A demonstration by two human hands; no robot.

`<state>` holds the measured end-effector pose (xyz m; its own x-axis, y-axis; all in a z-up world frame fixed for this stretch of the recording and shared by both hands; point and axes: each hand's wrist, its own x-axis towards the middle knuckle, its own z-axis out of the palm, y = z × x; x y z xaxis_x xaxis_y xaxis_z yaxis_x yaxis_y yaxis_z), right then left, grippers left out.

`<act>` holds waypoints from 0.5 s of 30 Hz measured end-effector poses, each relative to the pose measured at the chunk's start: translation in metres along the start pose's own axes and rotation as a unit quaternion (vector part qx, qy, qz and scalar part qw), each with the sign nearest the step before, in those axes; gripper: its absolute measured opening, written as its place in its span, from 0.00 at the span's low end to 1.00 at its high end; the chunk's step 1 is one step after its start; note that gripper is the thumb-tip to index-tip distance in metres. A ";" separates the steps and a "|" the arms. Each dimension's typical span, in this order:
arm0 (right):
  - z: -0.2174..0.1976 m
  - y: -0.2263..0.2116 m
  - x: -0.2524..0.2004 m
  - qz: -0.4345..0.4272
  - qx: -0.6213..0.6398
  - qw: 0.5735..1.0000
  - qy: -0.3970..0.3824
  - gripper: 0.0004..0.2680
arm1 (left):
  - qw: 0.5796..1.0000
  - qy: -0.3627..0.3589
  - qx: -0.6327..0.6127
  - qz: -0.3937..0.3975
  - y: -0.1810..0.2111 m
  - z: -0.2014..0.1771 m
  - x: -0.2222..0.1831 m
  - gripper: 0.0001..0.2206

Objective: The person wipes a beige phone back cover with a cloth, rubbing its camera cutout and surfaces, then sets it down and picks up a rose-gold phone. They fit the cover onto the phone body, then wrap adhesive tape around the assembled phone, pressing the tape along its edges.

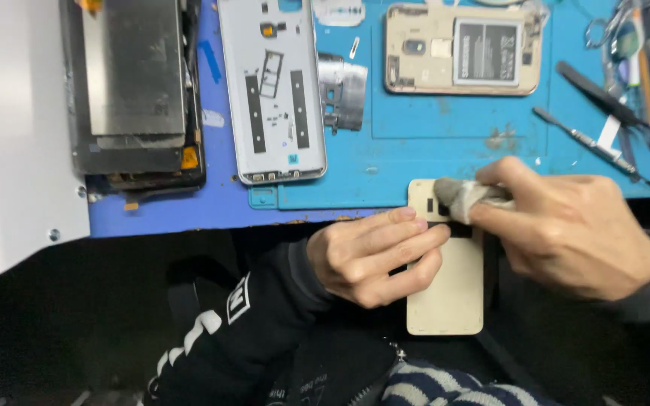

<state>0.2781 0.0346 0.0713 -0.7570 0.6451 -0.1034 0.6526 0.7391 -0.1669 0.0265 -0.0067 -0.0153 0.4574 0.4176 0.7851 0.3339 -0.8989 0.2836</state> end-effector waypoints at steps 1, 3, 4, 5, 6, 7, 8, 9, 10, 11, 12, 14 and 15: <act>0.000 -0.005 0.003 -0.001 -0.012 1.000 0.011 0.13 | 1.000 0.005 0.008 0.013 0.007 0.002 0.002 0.07; -0.003 -0.010 0.020 -0.048 0.023 0.998 -0.017 0.15 | 0.999 0.025 0.043 -0.002 0.012 0.003 0.009 0.07; -0.006 -0.011 0.017 -0.053 0.009 0.999 0.003 0.15 | 0.998 0.028 0.059 0.018 0.014 0.000 0.014 0.07; -0.009 -0.012 0.014 -0.056 0.007 0.998 0.009 0.15 | 0.997 0.030 0.071 0.009 0.017 -0.002 0.017 0.07; -0.010 -0.014 0.008 -0.057 0.006 0.998 0.012 0.15 | 0.996 0.034 0.080 -0.002 0.022 -0.001 0.020 0.07; -0.012 -0.013 0.016 -0.061 -0.008 0.998 0.028 0.15 | 0.995 0.038 0.092 0.016 0.020 -0.002 0.024 0.07; -0.011 -0.016 0.019 -0.054 -0.011 0.998 0.006 0.12 | 0.995 0.028 0.096 0.014 0.023 -0.004 0.025 0.07; -0.010 -0.019 0.023 -0.047 -0.015 0.999 -0.016 0.10 | 0.995 0.019 0.100 0.013 0.027 -0.005 0.026 0.07; -0.011 -0.018 0.021 -0.046 -0.016 0.999 -0.009 0.10 | 0.994 0.017 0.103 0.019 0.030 -0.006 0.028 0.07; -0.011 -0.016 0.019 -0.058 -0.008 0.998 -0.025 0.10 | 0.997 0.004 0.083 0.000 0.032 -0.006 0.028 0.09; -0.010 -0.016 0.016 -0.070 0.003 0.997 -0.045 0.10 | 0.998 -0.010 0.060 -0.023 0.037 -0.006 0.028 0.11; -0.008 -0.017 0.017 -0.060 -0.026 0.997 -0.039 0.09 | 0.997 -0.017 0.074 -0.031 0.041 -0.004 0.027 0.10; -0.006 -0.018 0.017 -0.050 -0.054 0.997 -0.035 0.08 | 0.995 -0.023 0.087 -0.041 0.045 -0.002 0.027 0.08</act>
<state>0.2541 0.0336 0.0786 -0.8167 0.5544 -0.1603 0.5701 0.8182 -0.0745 0.0516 -0.0359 0.0195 0.4585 0.4981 0.7360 0.5083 -0.8263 0.2426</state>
